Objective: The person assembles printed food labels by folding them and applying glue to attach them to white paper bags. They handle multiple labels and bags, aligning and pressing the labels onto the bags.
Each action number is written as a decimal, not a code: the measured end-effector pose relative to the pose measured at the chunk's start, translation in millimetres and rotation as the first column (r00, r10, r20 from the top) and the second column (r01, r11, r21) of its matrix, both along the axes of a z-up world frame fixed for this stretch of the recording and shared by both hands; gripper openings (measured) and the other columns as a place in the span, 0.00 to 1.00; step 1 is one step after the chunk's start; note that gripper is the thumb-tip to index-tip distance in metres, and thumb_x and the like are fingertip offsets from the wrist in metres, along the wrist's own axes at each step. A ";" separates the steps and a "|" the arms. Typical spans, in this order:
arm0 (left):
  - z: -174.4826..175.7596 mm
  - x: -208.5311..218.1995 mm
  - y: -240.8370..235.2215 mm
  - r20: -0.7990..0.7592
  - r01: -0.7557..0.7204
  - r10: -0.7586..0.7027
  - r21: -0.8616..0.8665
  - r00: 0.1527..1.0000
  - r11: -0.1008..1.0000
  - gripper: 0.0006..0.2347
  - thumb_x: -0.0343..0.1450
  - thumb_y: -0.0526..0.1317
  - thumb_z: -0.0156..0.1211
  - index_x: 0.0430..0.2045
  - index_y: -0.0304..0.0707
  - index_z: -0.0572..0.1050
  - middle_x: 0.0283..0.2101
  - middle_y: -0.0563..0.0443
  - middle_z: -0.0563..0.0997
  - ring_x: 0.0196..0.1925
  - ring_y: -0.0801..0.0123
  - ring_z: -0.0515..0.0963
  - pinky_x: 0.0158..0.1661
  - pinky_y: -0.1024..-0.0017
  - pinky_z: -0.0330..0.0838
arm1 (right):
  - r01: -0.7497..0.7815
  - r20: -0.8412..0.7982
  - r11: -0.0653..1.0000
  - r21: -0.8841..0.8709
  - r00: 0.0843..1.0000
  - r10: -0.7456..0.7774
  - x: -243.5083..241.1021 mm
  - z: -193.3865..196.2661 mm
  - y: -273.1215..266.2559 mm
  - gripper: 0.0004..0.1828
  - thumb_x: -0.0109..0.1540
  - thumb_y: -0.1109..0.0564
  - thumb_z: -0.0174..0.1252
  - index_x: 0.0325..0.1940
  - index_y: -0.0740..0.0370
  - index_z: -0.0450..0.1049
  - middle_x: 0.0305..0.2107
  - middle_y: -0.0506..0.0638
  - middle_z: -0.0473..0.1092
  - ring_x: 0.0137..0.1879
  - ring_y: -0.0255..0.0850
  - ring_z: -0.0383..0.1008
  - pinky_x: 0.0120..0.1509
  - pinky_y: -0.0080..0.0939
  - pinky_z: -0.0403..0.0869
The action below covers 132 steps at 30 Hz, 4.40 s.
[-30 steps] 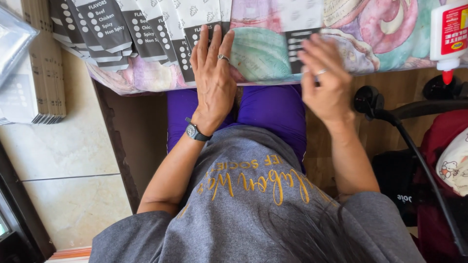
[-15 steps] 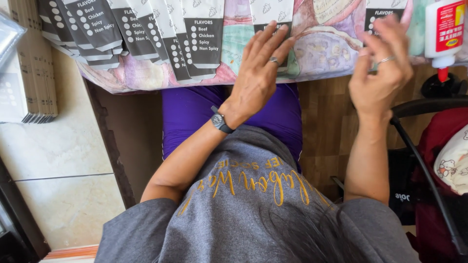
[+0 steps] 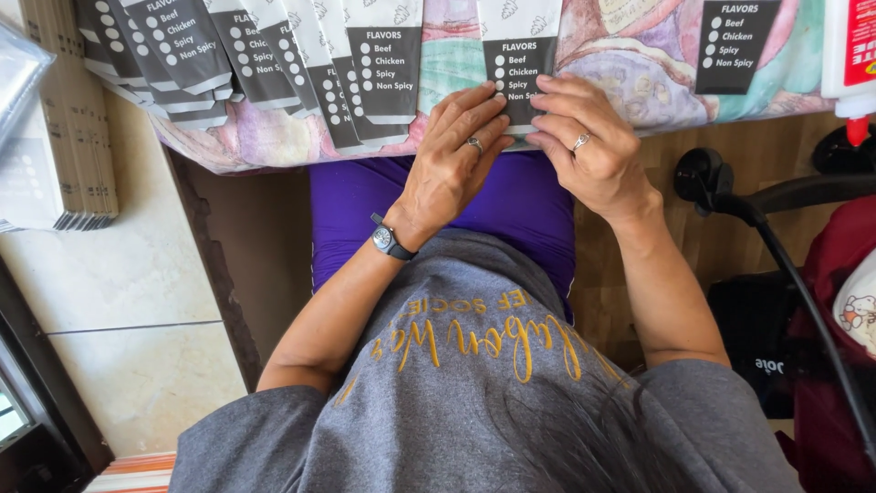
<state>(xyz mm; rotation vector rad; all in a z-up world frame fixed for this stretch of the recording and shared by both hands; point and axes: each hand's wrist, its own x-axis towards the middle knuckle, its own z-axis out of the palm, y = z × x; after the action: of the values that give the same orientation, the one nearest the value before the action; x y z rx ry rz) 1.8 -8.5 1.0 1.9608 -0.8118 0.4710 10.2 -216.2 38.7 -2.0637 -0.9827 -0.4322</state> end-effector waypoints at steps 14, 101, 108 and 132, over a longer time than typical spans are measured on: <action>11.3 6.1 -8.1 -0.183 -0.157 0.137 -0.102 0.974 0.982 0.02 0.73 0.32 0.67 0.30 0.35 0.79 0.40 0.51 0.78 0.51 0.57 0.79 0.46 0.60 0.66 | 0.109 -0.107 0.994 0.022 0.989 -0.106 2.0 10.7 7.7 0.04 0.66 0.77 0.62 0.37 0.80 0.75 0.41 0.67 0.73 0.56 0.64 0.76 0.62 0.59 0.78; -8.4 25.4 49.6 -0.136 -0.286 0.424 0.554 0.895 0.782 0.43 0.58 0.17 0.52 0.74 0.44 0.62 0.78 0.45 0.53 0.82 0.49 0.45 0.81 0.42 0.41 | 0.532 0.161 0.847 -0.010 0.837 -0.523 -19.3 -4.1 -64.2 0.11 0.73 0.68 0.58 0.47 0.84 0.81 0.55 0.69 0.72 0.65 0.66 0.69 0.68 0.69 0.73; 10.3 16.2 11.0 -0.104 -0.206 0.408 0.736 0.907 0.645 0.28 0.76 0.34 0.50 0.75 0.43 0.54 0.78 0.44 0.51 0.81 0.47 0.46 0.78 0.42 0.41 | 0.207 0.029 0.977 -0.043 0.978 -0.206 -5.7 2.9 23.2 0.08 0.67 0.74 0.62 0.51 0.83 0.79 0.54 0.73 0.72 0.64 0.67 0.70 0.74 0.67 0.67; -4.9 -3.6 14.1 -0.095 0.044 -0.037 0.072 0.995 0.996 0.09 0.78 0.26 0.64 0.51 0.22 0.74 0.62 0.34 0.73 0.71 0.41 0.66 0.72 0.40 0.60 | 0.065 0.021 0.996 -0.066 0.998 -0.064 -8.3 -5.5 9.1 0.06 0.64 0.77 0.70 0.42 0.84 0.79 0.46 0.71 0.75 0.59 0.68 0.76 0.71 0.68 0.71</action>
<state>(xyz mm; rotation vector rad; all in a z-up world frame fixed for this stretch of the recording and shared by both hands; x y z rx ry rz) -1.8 5.6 -3.9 2.0146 -0.8182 0.3262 1.9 -207.2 33.1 -2.1595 -0.9549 -0.4586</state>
